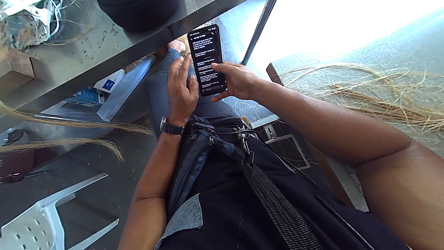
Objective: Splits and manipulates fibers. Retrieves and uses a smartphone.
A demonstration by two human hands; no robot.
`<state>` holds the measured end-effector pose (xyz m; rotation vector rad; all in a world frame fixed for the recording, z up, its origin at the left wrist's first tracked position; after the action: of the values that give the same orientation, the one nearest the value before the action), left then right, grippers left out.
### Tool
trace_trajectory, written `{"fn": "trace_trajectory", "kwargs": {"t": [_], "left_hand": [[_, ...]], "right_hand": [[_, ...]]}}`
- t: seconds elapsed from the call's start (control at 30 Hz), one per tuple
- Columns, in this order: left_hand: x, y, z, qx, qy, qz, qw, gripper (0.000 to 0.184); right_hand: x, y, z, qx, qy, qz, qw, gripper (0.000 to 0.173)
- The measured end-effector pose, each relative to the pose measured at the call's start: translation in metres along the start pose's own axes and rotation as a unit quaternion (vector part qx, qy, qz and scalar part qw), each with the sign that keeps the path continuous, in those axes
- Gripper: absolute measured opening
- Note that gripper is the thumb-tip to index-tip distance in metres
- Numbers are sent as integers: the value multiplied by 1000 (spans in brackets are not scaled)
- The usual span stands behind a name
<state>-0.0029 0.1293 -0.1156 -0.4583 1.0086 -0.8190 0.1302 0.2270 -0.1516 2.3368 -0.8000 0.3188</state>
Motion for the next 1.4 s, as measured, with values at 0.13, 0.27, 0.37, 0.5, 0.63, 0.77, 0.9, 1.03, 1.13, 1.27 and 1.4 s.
{"fn": "trace_trajectory", "kwargs": {"t": [0.13, 0.27, 0.37, 0.5, 0.63, 0.77, 0.9, 1.03, 1.13, 1.27, 1.4], "left_hand": [[0, 0, -1, -2, 0, 5, 1000, 47], [1, 0, -1, -7, -1, 5, 1000, 47], [1, 0, -1, -6, -1, 7, 1000, 47], [1, 1, -1, -1, -5, 6, 1000, 47], [1, 1, 0, 0, -2, 7, 1000, 46], [1, 1, 0, 1, -2, 9, 1000, 46], [1, 0, 0, 3, -4, 7, 1000, 46], [1, 1, -1, 5, -5, 4, 1000, 46], [1, 0, -1, 7, -4, 3, 1000, 46], [1, 0, -1, 7, -4, 4, 1000, 46], [1, 1, 0, 5, -4, 3, 1000, 46]], "right_hand": [[1, 0, 0, -3, 1, 9, 1000, 28], [1, 0, 0, 14, -11, -3, 1000, 40], [2, 0, -1, 19, -10, -1, 1000, 40], [1, 1, 0, 17, -6, -3, 1000, 37], [1, 0, 0, 17, -7, -4, 1000, 36], [0, -1, 0, 17, -7, 0, 1000, 32], [1, 0, 0, 15, -4, -2, 1000, 30], [1, 0, 0, 9, -7, -1, 1000, 28], [0, 0, 0, 2, -6, -5, 1000, 28], [-1, -1, 1, 4, -7, -2, 1000, 31], [1, 0, 1, 18, -8, -2, 1000, 34]]}}
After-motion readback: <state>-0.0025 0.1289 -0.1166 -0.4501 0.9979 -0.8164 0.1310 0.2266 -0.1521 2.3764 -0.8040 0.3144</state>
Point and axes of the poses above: each hand's wrist, its own x-axis away from the middle knuckle, its own y-axis out of the palm, z = x × y, the point moved 7 cm from there along -x, towards the middle knuckle, and after that the axes turned 4 degrees about -x, right-handed, at the moved point
